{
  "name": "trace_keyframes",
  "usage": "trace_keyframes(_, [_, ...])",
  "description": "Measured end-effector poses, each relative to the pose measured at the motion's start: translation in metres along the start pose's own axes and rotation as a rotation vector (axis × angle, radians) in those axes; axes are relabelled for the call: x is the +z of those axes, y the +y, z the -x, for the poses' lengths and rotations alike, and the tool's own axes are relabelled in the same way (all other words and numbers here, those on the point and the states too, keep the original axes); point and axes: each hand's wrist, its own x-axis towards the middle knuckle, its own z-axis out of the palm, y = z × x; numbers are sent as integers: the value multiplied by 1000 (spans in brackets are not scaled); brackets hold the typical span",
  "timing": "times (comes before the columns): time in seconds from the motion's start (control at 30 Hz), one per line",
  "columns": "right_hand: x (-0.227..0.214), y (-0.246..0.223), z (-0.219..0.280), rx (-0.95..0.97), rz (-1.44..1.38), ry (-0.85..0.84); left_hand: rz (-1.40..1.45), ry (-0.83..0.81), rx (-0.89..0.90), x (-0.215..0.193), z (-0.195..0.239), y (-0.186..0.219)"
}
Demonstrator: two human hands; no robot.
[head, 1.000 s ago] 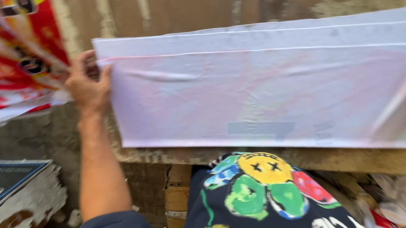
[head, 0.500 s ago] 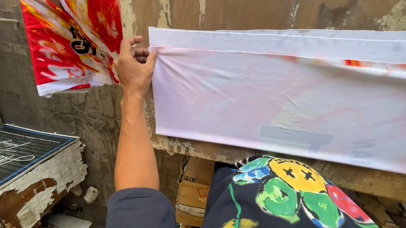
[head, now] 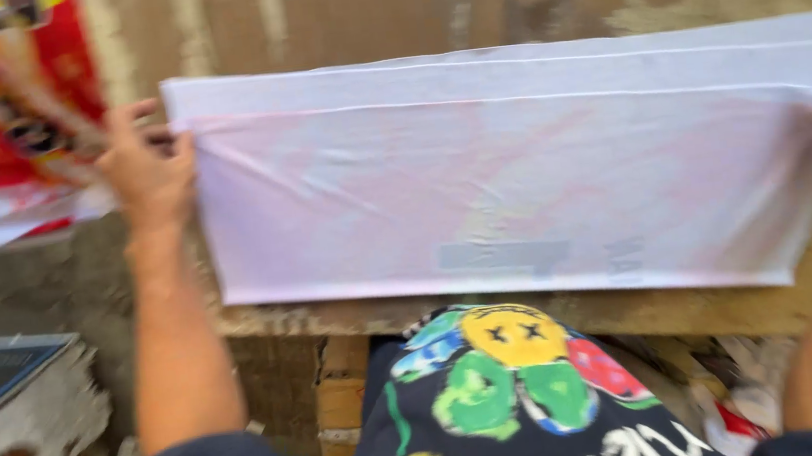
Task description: Marking fabric with a ruler and cutting out pattern pieces using tailor scissors on a workbench.
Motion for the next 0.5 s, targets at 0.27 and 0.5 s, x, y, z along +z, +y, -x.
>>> trace_keyframes(0.27, [-93, -345, -30, 471, -262, 30, -35, -148, -131, 39, 4, -130])
trace_keyframes(0.5, [-82, -311, -57, 352, -196, 274, 119, -304, -66, 41, -4, -126])
